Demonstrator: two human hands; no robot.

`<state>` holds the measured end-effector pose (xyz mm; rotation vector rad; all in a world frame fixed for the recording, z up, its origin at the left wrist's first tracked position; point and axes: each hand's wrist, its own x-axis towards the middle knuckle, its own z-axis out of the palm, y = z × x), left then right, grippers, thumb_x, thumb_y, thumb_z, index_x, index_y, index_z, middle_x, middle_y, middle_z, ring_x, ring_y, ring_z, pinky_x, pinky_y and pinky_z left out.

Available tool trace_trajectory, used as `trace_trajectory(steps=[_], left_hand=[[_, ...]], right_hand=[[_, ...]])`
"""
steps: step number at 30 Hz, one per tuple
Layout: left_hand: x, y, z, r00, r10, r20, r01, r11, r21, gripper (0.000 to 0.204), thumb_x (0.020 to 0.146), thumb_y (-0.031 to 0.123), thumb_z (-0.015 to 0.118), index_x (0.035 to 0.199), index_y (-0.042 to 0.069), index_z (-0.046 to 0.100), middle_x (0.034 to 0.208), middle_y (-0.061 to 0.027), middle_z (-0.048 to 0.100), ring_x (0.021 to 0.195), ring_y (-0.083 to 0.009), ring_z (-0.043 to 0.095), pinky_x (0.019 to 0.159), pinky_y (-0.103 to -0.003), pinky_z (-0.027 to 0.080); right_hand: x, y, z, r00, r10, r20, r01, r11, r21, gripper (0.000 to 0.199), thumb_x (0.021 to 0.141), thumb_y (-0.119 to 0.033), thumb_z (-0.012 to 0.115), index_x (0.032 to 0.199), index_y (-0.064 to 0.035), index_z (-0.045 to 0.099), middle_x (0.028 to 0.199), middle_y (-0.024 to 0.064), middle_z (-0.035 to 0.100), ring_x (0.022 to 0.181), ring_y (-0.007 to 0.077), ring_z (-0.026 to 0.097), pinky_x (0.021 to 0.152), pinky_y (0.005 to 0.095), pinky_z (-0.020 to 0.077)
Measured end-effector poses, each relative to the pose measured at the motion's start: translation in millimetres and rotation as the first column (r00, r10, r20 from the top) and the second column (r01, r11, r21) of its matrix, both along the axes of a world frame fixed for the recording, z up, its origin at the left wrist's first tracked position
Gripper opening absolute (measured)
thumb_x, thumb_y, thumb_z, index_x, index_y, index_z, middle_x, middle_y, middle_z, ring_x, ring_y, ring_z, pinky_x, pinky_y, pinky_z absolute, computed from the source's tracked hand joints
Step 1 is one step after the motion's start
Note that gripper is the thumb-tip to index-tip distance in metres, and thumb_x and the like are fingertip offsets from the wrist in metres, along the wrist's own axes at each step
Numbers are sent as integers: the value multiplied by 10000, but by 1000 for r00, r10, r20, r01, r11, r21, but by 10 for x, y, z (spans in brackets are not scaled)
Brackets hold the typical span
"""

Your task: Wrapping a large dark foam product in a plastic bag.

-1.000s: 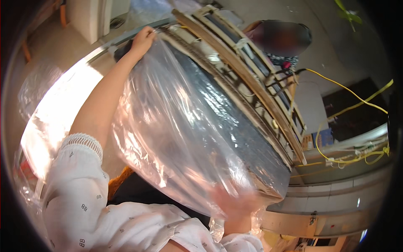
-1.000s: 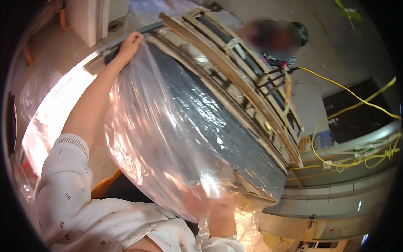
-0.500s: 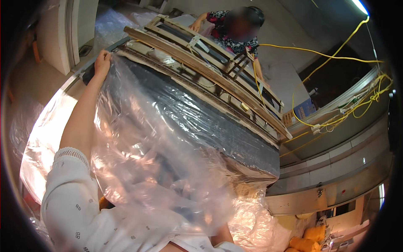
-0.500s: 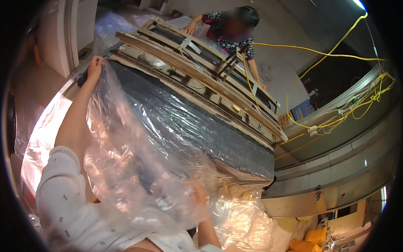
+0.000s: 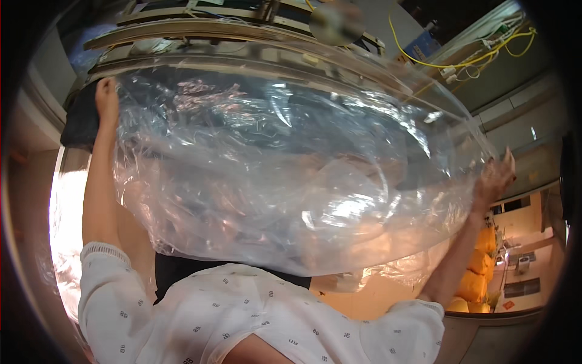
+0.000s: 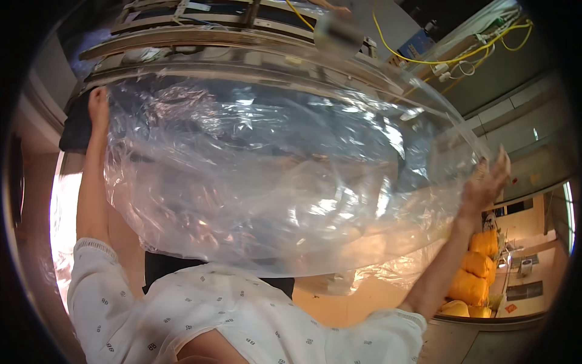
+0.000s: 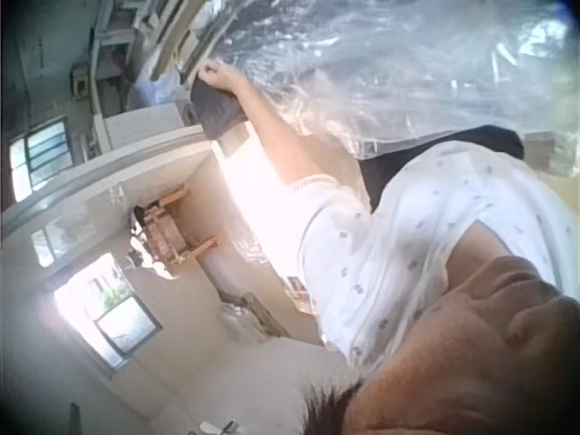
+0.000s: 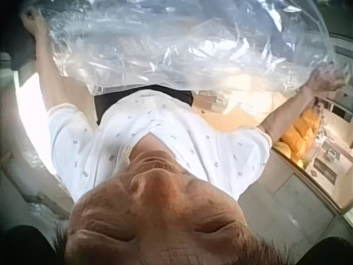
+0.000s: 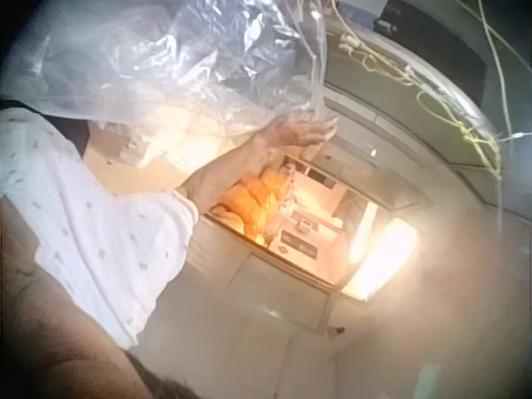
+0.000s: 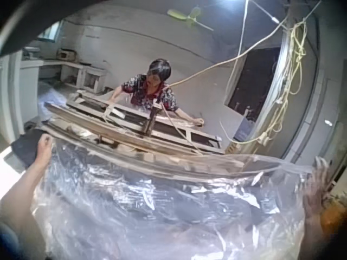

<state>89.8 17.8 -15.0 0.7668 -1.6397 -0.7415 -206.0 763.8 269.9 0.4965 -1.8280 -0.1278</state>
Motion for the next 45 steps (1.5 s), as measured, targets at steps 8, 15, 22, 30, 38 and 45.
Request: trace_trajectory(steps=[8,15,22,30,38,45], left_hand=[[1252,-842,-153,845,281,454,-198,955,-223,343,953,314,466,1084,7,545,1021,-176,602,954,-298,573,855,-342,420],[1220,-824,-194,676,379,632,-234,923,-304,336,971,297,436,1148,20,504,1081,-160,589,1012,-290,561,876,-335,411],[1732,-1856,-537,759,295,581,-87,929,-359,361,973,291,436,1155,-13,500,1077,-185,582,1016,-287,560,888,-331,410],[1816,-1927,-557,793,331,512,-153,921,-358,334,967,280,446,1128,3,541,1077,-162,588,1002,-267,558,902,-328,407],[2540,-1593,139,985,88,152,-119,970,211,440,962,311,467,1249,-21,502,1224,-126,556,1117,-224,524,960,-307,385],[2829,-591,517,959,39,281,-106,968,227,469,959,357,477,1278,14,493,1282,-132,513,1163,-237,497,967,-320,396]], right_hand=[[-506,-93,-2277,631,-31,775,-114,985,132,573,811,-296,640,1328,-146,444,1372,98,432,1226,269,440,976,413,370],[-460,-863,-2093,801,164,575,-73,981,-179,372,798,-273,661,1086,-50,582,1070,119,554,972,300,518,834,399,400],[-883,-906,-2151,505,636,583,-357,769,-530,147,808,-179,648,861,-46,617,738,52,583,725,220,546,647,323,409],[-716,-834,-2153,179,577,797,-47,814,-579,116,861,-135,599,881,-21,609,692,29,541,642,98,513,597,243,412],[-747,-994,-2226,407,519,752,-245,855,-457,124,807,-157,630,866,-48,635,843,105,609,805,299,596,698,362,459],[-694,-841,-2309,479,537,695,-276,843,-462,98,814,-142,623,858,-54,624,837,112,602,795,313,602,685,381,469]])
